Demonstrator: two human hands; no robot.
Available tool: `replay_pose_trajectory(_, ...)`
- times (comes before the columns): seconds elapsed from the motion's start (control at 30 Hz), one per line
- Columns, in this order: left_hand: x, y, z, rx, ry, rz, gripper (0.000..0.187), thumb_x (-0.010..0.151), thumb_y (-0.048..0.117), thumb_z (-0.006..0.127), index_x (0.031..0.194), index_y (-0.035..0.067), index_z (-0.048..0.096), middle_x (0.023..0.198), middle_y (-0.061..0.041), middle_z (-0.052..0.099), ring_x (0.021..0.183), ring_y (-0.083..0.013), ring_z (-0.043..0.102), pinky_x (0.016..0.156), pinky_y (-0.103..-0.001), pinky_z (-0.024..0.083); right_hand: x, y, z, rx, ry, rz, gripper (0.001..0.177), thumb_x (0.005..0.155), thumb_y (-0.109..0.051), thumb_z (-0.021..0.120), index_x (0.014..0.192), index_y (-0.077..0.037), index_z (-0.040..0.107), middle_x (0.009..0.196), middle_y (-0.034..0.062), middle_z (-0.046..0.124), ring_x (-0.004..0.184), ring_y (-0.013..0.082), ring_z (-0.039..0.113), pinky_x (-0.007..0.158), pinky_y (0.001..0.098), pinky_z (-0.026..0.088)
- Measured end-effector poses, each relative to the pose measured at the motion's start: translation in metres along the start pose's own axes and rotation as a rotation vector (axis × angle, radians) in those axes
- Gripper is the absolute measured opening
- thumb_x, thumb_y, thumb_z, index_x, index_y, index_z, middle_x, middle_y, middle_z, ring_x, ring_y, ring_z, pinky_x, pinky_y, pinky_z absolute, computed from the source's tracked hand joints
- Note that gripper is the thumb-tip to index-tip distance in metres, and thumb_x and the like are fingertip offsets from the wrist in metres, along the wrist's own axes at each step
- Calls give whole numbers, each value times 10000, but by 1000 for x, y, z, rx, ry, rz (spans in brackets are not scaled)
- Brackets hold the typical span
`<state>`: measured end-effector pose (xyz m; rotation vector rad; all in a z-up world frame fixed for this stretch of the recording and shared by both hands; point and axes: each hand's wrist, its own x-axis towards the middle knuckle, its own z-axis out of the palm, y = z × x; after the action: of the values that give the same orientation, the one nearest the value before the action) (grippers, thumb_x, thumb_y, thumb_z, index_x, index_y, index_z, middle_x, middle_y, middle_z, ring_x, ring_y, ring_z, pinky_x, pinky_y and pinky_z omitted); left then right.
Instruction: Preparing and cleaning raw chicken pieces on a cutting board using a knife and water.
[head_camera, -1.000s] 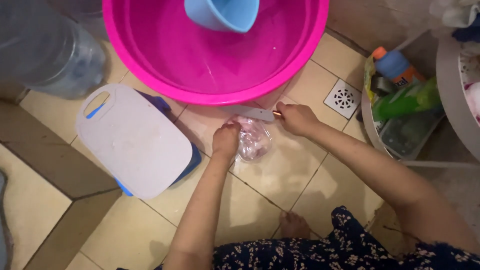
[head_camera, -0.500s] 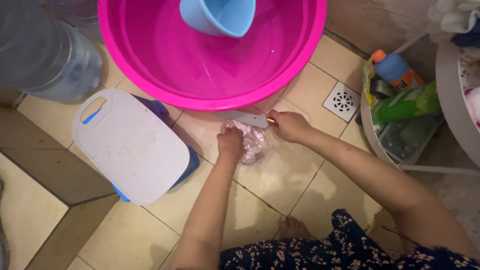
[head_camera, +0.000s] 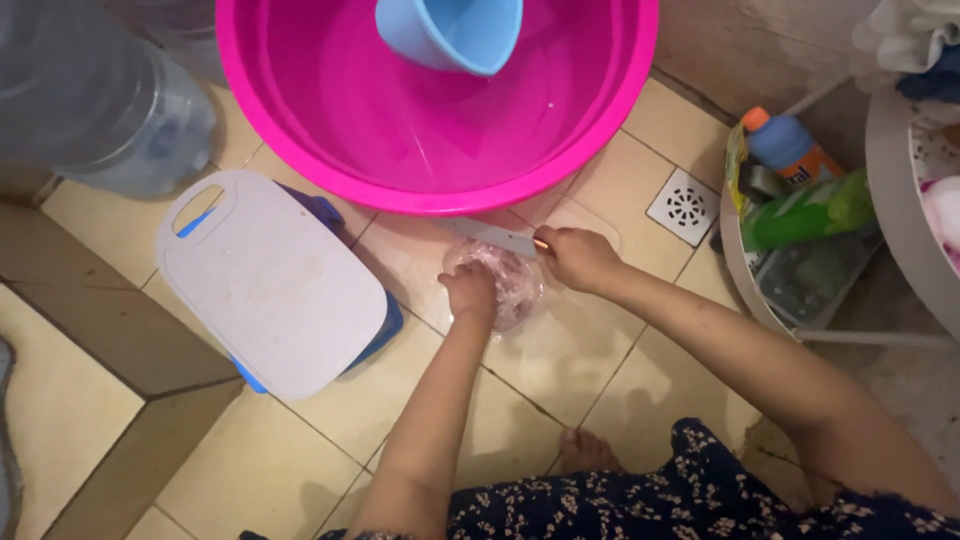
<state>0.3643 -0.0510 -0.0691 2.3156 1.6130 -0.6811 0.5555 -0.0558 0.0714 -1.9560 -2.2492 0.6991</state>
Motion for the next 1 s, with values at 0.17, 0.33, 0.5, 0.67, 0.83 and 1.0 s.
replay_pose_trajectory(0.17, -12, -11, -12, -53, 73, 47, 385, 945, 238, 592, 1325, 183, 615, 1385, -77, 568, 1246, -320, 556, 1003, -688, 385, -1, 0, 2, 20, 28, -22, 251, 923, -229, 588, 1148, -159, 672, 975, 147, 732, 901, 376, 694, 742, 519, 540)
replay_pose_trajectory(0.33, -45, -37, -61, -420, 154, 35, 441, 896, 249, 646, 1314, 115, 598, 1167, -116, 704, 1167, -325, 617, 982, -596, 449, -10, -1, -1, 38, 95, -98, 246, 910, -205, 603, 1141, -148, 666, 994, 138, 736, 896, 374, 700, 741, 507, 548)
replay_pose_trajectory(0.5, -59, -70, -88, -1030, 199, 25, 597, 743, 249, 803, 1258, 49, 576, 1051, -189, 706, 983, -344, 678, 856, -434, 532, -22, -27, -22, -35, 94, -87, 237, 969, -240, 598, 1186, -155, 640, 1020, 138, 726, 878, 389, 696, 729, 515, 543)
replay_pose_trajectory(0.67, -61, -136, -78, -1268, 190, 176, 472, 770, 232, 782, 1194, 48, 685, 1022, -109, 726, 902, -218, 672, 804, -345, 543, -27, -66, -27, 43, 86, -78, 273, 954, -255, 606, 1206, -151, 619, 1063, 148, 720, 921, 394, 693, 757, 511, 546)
replay_pose_trajectory(0.83, -111, -207, -116, -1579, 96, 200, 378, 858, 218, 736, 1203, 67, 708, 996, -55, 701, 838, -150, 643, 731, -302, 546, -25, -111, -33, 178, 52, -78, 349, 928, -227, 613, 1263, -133, 587, 1096, 166, 710, 965, 392, 692, 798, 502, 546)
replay_pose_trajectory(1.0, -148, -262, -128, -1730, 206, 1, 283, 933, 312, 672, 1149, 133, 641, 1023, -15, 713, 894, -119, 656, 731, -264, 521, -15, -147, -22, 237, 49, -163, 337, 928, -177, 607, 1250, -83, 569, 1094, 197, 694, 989, 418, 672, 802, 519, 526)
